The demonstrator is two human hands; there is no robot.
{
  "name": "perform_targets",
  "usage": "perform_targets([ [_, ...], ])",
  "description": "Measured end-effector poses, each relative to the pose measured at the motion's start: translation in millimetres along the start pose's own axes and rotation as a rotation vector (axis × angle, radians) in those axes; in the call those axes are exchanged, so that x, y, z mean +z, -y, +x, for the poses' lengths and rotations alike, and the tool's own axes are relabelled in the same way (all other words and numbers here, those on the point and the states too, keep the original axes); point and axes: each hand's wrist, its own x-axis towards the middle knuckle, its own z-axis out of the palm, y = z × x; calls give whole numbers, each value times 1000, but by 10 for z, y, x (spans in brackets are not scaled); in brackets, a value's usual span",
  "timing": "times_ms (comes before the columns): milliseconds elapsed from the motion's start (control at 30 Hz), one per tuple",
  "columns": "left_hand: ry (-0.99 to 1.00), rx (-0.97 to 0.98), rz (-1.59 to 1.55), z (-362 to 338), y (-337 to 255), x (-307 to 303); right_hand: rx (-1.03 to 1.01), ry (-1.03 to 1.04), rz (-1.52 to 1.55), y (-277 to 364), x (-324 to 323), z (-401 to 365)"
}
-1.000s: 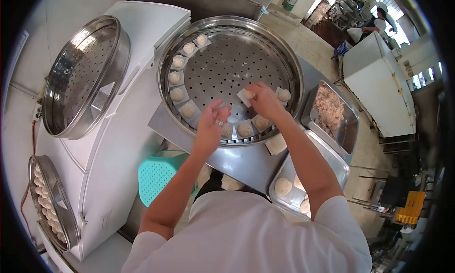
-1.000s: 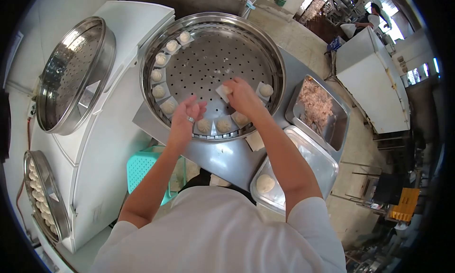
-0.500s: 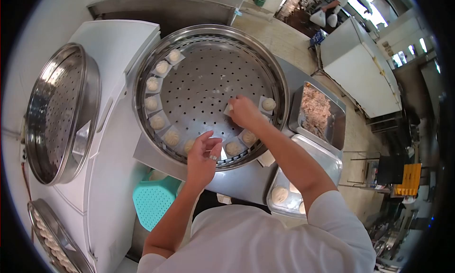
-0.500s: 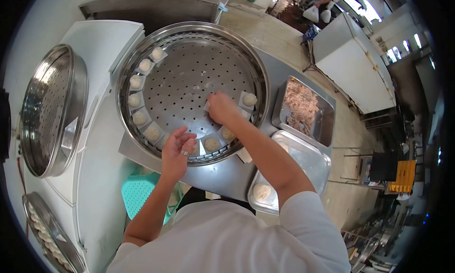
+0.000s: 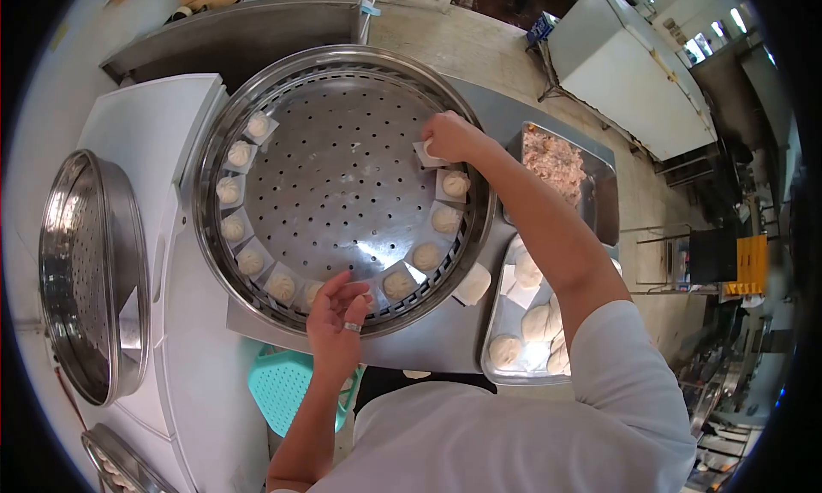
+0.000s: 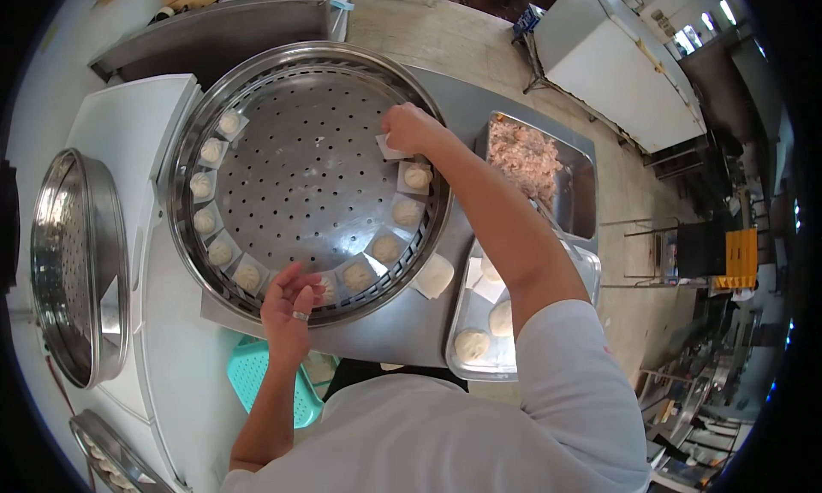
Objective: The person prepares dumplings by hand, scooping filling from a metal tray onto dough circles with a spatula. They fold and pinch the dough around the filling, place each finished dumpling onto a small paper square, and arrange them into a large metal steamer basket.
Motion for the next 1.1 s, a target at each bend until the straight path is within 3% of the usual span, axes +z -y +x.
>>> perform_targets([
  [333, -19, 42, 56, -24, 33, 48, -53, -132, -25, -103, 3, -149],
  [533, -26, 47, 73, -26, 20, 78, -11, -23, -94, -90, -57, -162],
  [1100, -37, 29, 64, -38, 23, 82, 8, -70, -76, -51, -37, -218],
])
